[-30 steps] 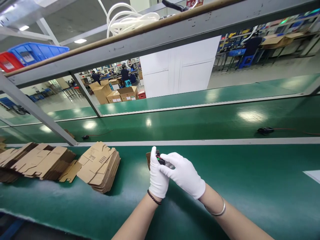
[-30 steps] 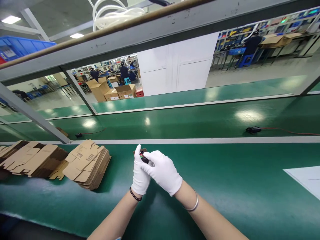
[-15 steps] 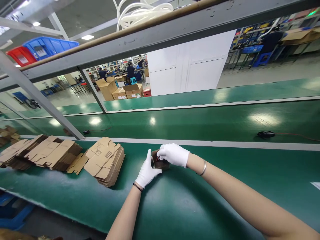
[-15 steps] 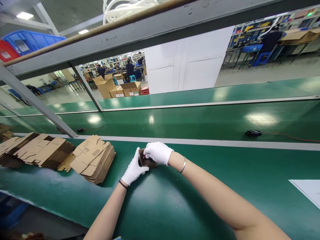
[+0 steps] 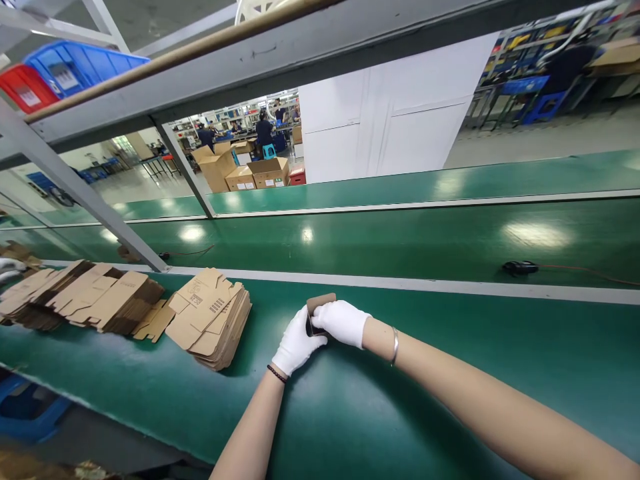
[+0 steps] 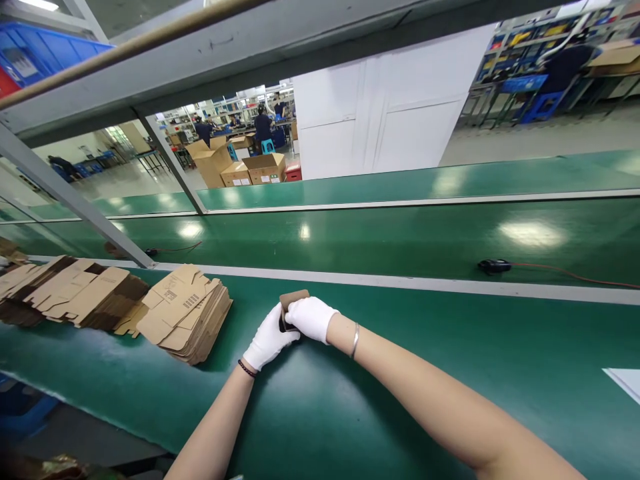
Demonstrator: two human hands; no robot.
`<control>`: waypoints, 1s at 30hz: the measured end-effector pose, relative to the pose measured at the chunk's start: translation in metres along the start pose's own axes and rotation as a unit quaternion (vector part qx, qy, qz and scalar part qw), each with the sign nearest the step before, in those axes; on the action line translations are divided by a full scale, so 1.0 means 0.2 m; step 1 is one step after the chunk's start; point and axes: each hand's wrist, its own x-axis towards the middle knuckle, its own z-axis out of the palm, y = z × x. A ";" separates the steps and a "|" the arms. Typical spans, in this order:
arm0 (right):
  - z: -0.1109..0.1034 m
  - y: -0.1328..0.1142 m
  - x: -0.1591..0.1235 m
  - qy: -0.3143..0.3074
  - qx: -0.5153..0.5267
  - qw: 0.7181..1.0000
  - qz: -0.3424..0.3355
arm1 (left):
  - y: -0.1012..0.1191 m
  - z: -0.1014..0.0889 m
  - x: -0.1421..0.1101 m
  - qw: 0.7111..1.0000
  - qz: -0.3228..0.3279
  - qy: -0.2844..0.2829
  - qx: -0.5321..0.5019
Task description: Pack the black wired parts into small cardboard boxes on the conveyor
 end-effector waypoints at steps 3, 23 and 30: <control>0.01 -0.01 -0.02 -0.015 -0.008 1.000 -0.015 | -0.02 0.00 0.00 1.000 0.001 -0.003 0.003; -0.06 0.55 0.16 0.067 -0.052 0.957 0.276 | 0.37 -1.00 0.17 0.803 -0.178 0.236 0.517; -0.25 0.44 0.16 0.129 -0.001 0.946 0.297 | 0.38 -1.03 0.09 0.793 -0.203 0.208 0.535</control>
